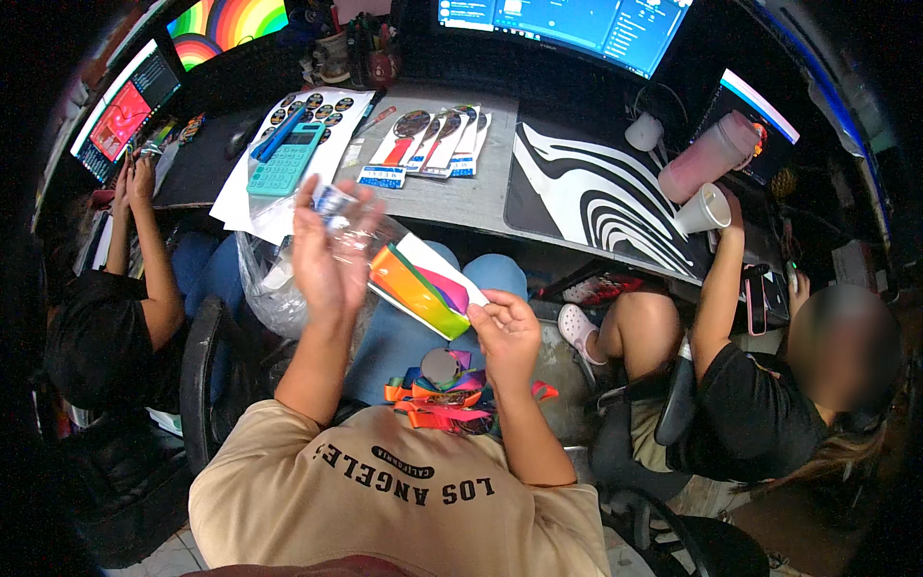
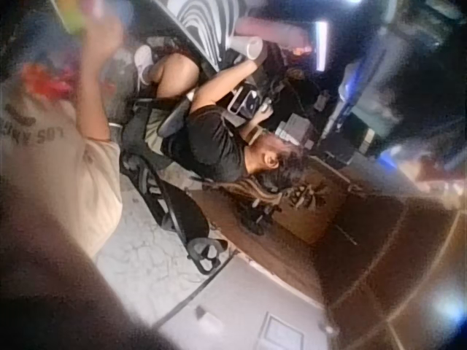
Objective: The person assembles medals by inserting colorful ribbons through the medal loops and attaching them to backing cards. They repeatedly pick up ribbons and medals, thread the ribbons, and place the finished assemblies on the desk.
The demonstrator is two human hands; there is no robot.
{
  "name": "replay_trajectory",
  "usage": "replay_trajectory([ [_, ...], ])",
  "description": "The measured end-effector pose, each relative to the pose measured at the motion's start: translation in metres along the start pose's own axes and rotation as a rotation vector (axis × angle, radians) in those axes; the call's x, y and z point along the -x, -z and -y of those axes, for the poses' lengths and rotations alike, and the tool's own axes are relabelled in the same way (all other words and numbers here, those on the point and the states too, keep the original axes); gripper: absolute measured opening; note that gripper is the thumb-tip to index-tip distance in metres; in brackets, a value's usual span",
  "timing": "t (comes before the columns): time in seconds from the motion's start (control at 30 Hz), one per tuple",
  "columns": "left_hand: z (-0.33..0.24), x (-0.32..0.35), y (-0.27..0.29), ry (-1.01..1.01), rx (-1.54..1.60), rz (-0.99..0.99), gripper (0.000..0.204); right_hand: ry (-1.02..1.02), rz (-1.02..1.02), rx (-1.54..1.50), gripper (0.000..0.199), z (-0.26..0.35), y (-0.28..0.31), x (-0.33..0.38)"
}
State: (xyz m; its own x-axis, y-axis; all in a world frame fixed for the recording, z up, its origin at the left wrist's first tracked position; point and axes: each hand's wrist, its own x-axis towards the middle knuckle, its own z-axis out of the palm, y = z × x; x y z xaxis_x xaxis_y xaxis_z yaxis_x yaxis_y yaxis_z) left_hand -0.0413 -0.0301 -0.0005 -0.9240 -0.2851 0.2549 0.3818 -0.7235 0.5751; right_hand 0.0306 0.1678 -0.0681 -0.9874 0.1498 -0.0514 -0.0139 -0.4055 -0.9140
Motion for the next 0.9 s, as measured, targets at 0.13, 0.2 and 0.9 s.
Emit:
replay_trajectory([
  [0.13,-0.036,-0.023,0.014,-0.233,-0.169,-0.171,0.038,-0.089,0.063,0.221,0.021,-0.012,0.032,0.009],
  [0.2,-0.045,-0.026,0.024,-0.244,-0.218,-0.182,0.038,-0.181,0.155,0.345,0.017,-0.019,0.041,0.016],
  [0.9,-0.025,0.039,0.238,-0.498,-1.053,-0.552,0.035,0.211,0.223,0.388,0.026,-0.014,-0.047,-0.019],
])
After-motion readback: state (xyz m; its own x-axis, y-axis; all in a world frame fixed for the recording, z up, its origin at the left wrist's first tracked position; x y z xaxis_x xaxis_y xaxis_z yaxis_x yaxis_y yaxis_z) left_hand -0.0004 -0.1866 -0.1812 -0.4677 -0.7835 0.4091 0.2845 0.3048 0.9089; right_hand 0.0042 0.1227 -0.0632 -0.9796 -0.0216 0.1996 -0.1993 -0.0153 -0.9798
